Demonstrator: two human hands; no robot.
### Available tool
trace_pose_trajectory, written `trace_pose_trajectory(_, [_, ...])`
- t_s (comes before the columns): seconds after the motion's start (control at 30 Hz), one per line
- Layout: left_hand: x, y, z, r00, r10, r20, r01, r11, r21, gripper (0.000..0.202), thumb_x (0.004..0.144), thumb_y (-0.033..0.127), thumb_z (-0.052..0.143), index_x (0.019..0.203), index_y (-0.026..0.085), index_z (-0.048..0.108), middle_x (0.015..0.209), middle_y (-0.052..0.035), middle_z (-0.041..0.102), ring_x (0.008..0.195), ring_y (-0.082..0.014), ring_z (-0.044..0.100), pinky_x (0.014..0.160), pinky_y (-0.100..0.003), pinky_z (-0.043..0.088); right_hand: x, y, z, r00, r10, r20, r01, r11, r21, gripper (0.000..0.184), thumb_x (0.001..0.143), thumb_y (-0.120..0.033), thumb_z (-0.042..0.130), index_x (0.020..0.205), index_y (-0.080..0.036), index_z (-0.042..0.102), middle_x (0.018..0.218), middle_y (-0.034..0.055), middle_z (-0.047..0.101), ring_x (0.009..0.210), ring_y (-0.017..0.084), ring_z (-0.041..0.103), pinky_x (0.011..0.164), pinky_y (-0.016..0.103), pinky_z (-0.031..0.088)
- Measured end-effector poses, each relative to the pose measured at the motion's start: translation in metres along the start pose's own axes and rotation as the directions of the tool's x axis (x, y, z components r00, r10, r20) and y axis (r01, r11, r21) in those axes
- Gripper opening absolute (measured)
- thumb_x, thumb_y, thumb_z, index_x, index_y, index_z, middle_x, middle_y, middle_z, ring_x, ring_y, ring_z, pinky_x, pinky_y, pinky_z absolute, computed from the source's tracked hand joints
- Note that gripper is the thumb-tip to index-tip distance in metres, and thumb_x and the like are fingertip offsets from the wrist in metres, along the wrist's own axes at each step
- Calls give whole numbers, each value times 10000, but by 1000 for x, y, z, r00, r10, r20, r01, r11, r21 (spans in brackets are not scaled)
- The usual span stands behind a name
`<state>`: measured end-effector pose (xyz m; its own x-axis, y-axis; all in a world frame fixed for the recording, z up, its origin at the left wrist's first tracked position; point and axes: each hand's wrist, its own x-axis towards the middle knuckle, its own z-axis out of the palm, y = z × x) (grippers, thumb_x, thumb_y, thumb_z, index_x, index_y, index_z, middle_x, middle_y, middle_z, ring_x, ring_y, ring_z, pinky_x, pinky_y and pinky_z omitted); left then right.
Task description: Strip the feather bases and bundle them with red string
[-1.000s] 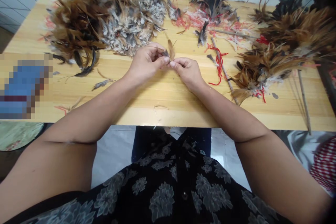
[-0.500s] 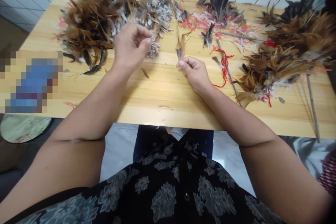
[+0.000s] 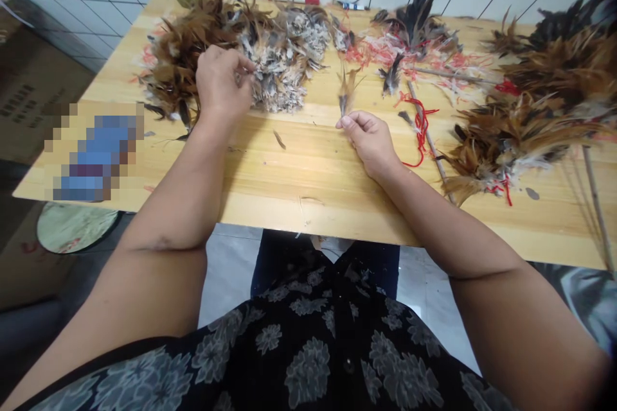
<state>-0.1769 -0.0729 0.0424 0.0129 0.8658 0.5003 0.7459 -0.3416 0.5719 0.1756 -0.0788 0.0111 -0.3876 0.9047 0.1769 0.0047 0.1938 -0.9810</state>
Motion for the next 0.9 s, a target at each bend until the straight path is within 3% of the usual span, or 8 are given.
trace_pose_trajectory(0.13, [3, 0, 19, 998, 56, 10, -56, 998, 43, 483, 1022, 836, 757, 973, 355, 768, 954, -66, 708, 1374, -341, 561, 1138, -577, 428, 0, -1, 1, 1000, 5, 1, -5, 1000, 1, 687, 1027, -887, 875, 924, -221, 741, 695, -67, 424, 680, 115, 377, 660, 276, 341])
trace_pose_trajectory(0.3, [20, -43, 57, 999, 38, -36, -33, 991, 129, 515, 1044, 837, 727, 954, 334, 789, 1028, -85, 630, 1220, -337, 430, 1164, -588, 400, 2, -1, 2, 1000, 20, -8, -20, 1000, -10, 646, 1058, -834, 876, 917, -222, 726, 704, -63, 444, 681, 114, 378, 656, 273, 333])
trace_pose_trajectory(0.43, [27, -59, 60, 996, 53, -68, -46, 994, 96, 536, 1023, 848, 822, 933, 327, 736, 1064, -71, 644, 1182, -326, 411, 1200, -602, 394, 2, 0, 3, 1000, 24, -8, -24, 1000, -6, 633, 1064, -818, 878, 919, -220, 729, 698, -67, 434, 683, 115, 376, 668, 279, 336])
trace_pose_trajectory(0.53, [18, -40, 50, 980, 199, -27, -198, 978, 60, 451, 1124, 790, 757, 1045, 346, 765, 1141, -38, 768, 1194, -324, 510, 1228, -630, 429, 2, -2, 4, 999, 31, -14, -32, 999, -24, 638, 1062, -819, 879, 908, -219, 727, 710, -59, 455, 707, 121, 398, 689, 282, 357])
trace_pose_trajectory(0.63, [1, -1, 42, 942, 327, 74, -327, 945, -3, 374, 1230, 703, 628, 1164, 376, 798, 1182, -14, 864, 1135, -321, 651, 1175, -627, 524, 3, -3, 5, 999, 19, -31, -21, 999, -47, 647, 1059, -821, 880, 891, -216, 725, 750, -43, 503, 756, 129, 451, 728, 284, 402])
trace_pose_trajectory(0.7, [-9, 27, 42, 923, 350, 158, -351, 936, -21, 390, 1274, 658, 542, 1224, 374, 805, 1177, -21, 883, 1132, -320, 729, 1114, -598, 592, 3, -2, 6, 999, 19, -42, -22, 998, -59, 649, 1061, -824, 874, 893, -212, 737, 764, -37, 519, 780, 135, 473, 749, 290, 419])
trace_pose_trajectory(0.77, [-18, 51, 44, 916, 334, 220, -341, 940, -7, 404, 1291, 623, 510, 1260, 343, 799, 1220, -42, 893, 1212, -334, 786, 1164, -595, 626, 4, -1, 6, 998, 29, -50, -33, 997, -73, 646, 1062, -826, 871, 905, -210, 755, 765, -35, 524, 791, 140, 481, 755, 295, 422])
trace_pose_trajectory(0.9, [-26, 78, 45, 907, 295, 300, -307, 952, -8, 405, 1313, 620, 513, 1244, 319, 775, 1194, -58, 891, 1243, -342, 812, 1191, -577, 662, 6, 3, 6, 998, 28, -63, -34, 994, -102, 622, 1070, -804, 876, 928, -204, 788, 784, -29, 558, 818, 145, 507, 784, 299, 451])
